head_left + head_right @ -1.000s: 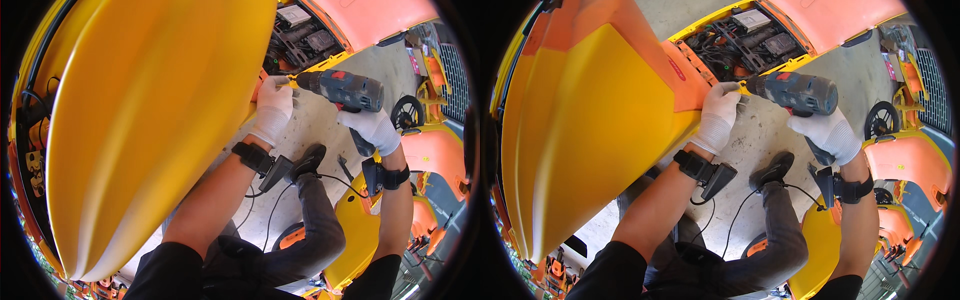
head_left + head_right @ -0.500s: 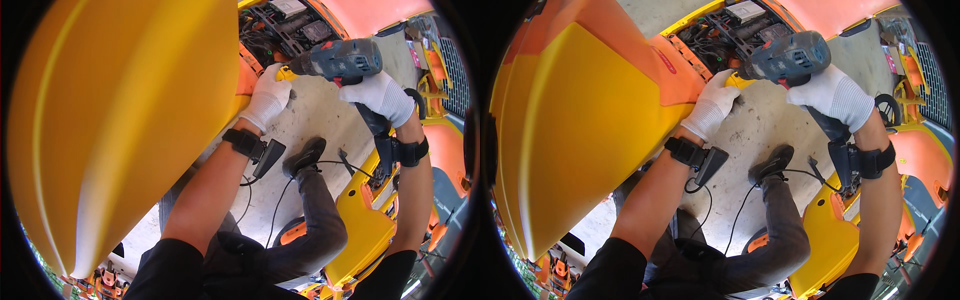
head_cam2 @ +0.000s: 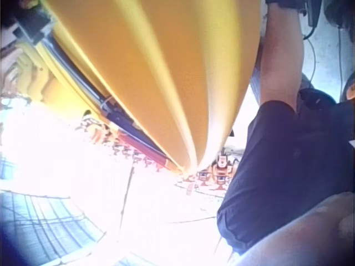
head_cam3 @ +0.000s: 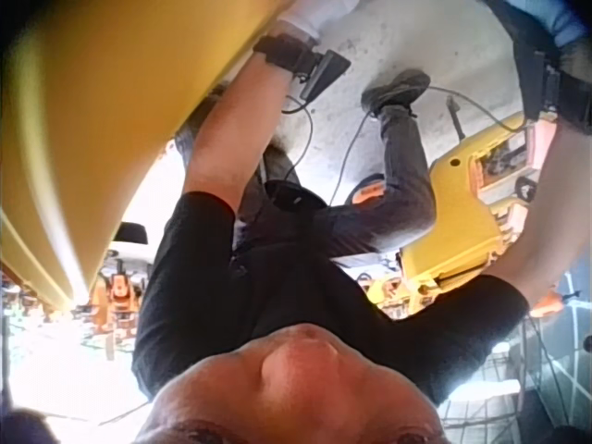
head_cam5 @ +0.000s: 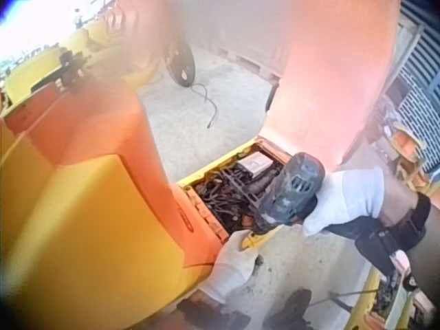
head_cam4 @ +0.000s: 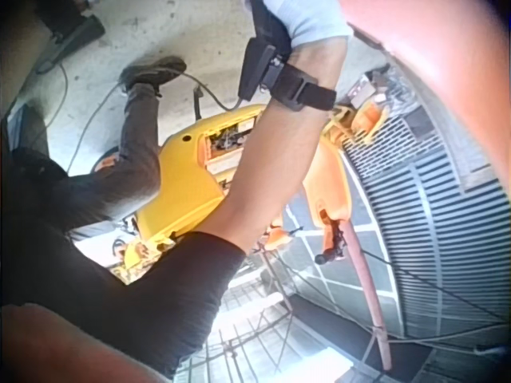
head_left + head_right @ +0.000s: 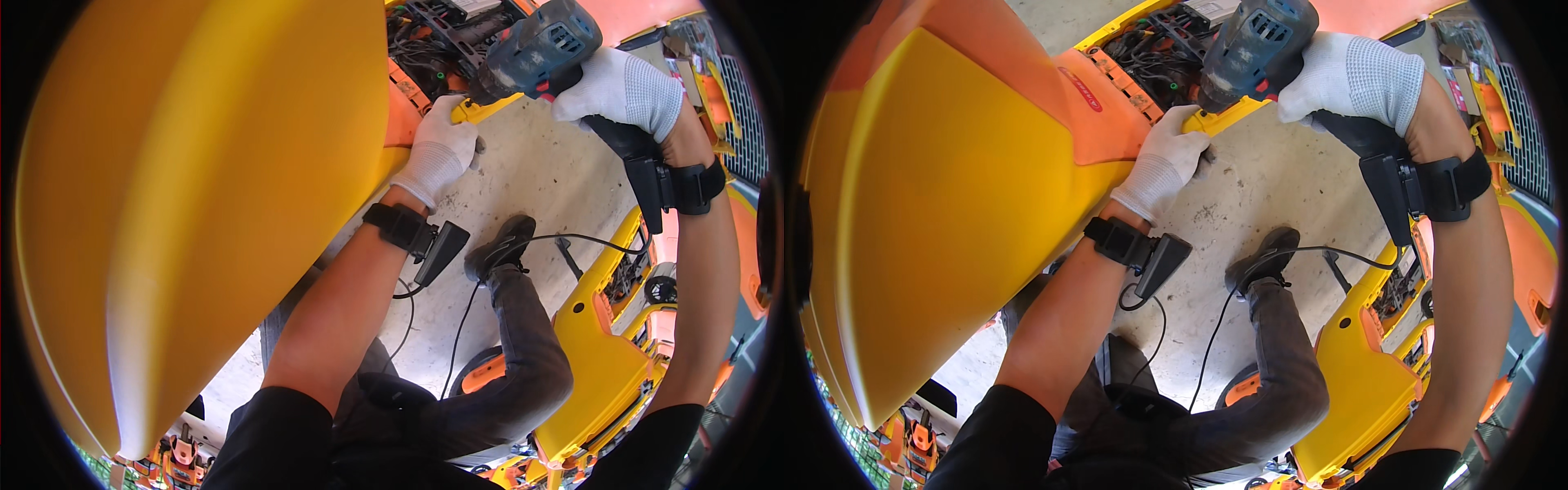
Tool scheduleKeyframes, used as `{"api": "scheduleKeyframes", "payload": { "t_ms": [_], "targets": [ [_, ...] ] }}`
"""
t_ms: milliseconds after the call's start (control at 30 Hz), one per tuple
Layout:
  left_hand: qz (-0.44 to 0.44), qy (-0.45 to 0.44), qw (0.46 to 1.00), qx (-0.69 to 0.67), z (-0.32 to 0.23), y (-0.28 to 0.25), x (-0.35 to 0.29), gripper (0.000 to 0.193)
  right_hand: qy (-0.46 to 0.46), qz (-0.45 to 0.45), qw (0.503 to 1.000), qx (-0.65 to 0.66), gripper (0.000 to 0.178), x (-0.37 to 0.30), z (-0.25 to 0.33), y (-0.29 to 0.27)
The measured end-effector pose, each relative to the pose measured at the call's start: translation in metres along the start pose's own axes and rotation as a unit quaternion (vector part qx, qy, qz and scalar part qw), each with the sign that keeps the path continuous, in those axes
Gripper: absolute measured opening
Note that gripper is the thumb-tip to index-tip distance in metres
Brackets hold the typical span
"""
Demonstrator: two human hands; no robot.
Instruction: The person uses a cordless drill to fasten screws into the yellow and orange plastic body panels of a child's ride-on scooter. They work on securing the side panels and the seat area, moving between different sections of the vehicle to tighten various fasteners.
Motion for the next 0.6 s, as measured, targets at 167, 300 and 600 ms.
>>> {"api": "scheduleKeyframes", "payload": {
  "t_ms": [167, 300, 600],
  "targets": [
    [0.008, 0.000, 1.000, -0.011, 0.004, 0.001, 0.003, 0.044, -0.005, -0.025, 1.000, -0.018, 0.029, -0.001, 0.001, -0.001],
    [0.014, -0.002, 1.000, -0.017, 0.004, 0.002, 0.004, 0.040, -0.049, -0.066, 0.996, -0.046, 0.028, 0.000, -0.004, 0.000],
    [0.001, 0.009, 1.000, 0.012, -0.001, 0.001, 0.000, 0.044, 0.021, -0.027, 0.997, -0.063, 0.024, 0.001, -0.010, 0.006]
  ]
}}
Point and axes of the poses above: each hand's wrist, its own x-axis towards the middle knuckle, its own y-axis out of the palm, z = x × y, the point moved 10 cm from there along x, towards the middle knuckle, and after that the axes turned 6 degrees about -z, right-handed, at the moved point
